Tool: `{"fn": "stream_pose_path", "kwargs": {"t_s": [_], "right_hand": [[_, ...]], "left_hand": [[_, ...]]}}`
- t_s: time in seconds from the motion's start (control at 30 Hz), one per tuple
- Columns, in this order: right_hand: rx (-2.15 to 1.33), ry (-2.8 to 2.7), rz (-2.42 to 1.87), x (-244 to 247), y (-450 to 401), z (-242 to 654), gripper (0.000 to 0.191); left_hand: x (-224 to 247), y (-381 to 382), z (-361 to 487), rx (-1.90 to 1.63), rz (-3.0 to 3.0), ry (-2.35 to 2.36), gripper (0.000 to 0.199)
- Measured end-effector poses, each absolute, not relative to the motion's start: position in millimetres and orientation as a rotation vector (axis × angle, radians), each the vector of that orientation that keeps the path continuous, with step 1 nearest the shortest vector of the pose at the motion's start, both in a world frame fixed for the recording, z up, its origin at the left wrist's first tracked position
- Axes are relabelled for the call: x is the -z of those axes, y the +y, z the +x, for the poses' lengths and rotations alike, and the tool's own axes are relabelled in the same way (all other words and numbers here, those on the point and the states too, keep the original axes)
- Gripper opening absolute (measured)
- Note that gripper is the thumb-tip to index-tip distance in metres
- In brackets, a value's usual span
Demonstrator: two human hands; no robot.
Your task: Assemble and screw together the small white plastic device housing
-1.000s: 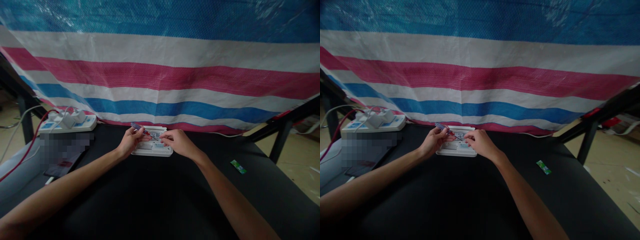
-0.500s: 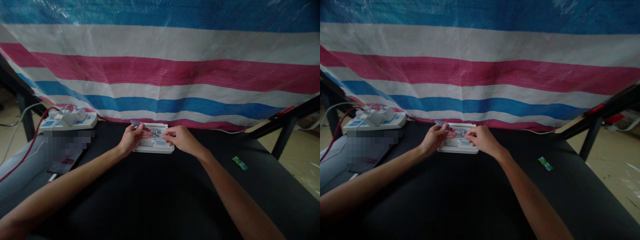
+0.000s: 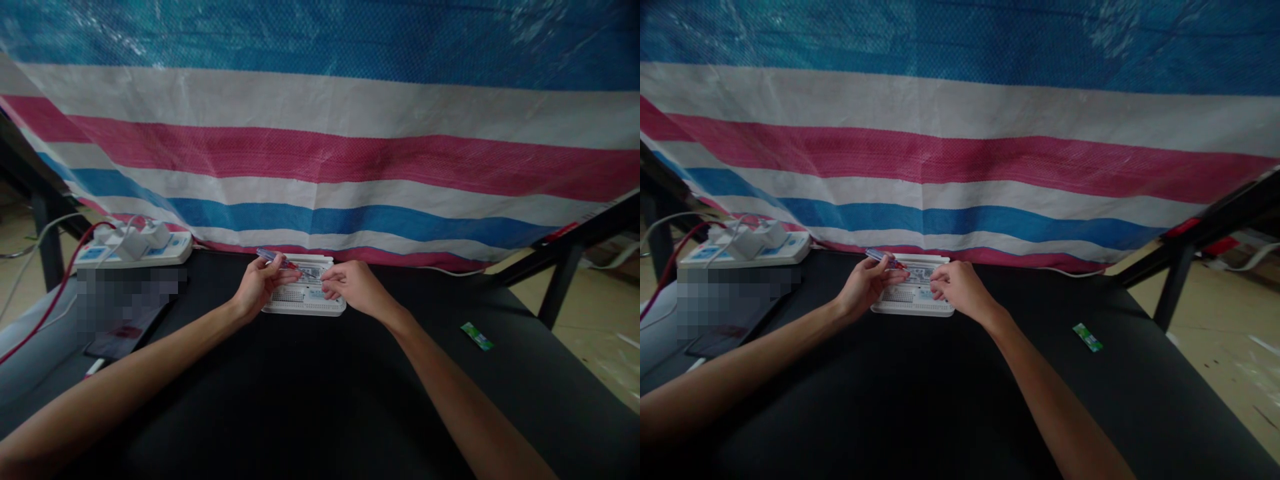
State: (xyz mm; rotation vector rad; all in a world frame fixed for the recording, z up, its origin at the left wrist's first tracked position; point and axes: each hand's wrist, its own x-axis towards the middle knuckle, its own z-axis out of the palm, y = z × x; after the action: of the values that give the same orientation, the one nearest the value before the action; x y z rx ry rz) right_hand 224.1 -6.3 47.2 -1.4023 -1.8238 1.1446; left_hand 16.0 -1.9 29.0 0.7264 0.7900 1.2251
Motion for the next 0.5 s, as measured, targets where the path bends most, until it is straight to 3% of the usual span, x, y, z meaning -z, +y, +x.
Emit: {"fn": "stream_pose_path", "kwargs": {"t_s": [0.5], "right_hand": [[-1.147,-1.949,-1.273,-50.9,-8.1,221.7,0.023]], "left_hand": [[-26.3,-1.1,15.8,-1.234,0.749,0.771,0.004]]}}
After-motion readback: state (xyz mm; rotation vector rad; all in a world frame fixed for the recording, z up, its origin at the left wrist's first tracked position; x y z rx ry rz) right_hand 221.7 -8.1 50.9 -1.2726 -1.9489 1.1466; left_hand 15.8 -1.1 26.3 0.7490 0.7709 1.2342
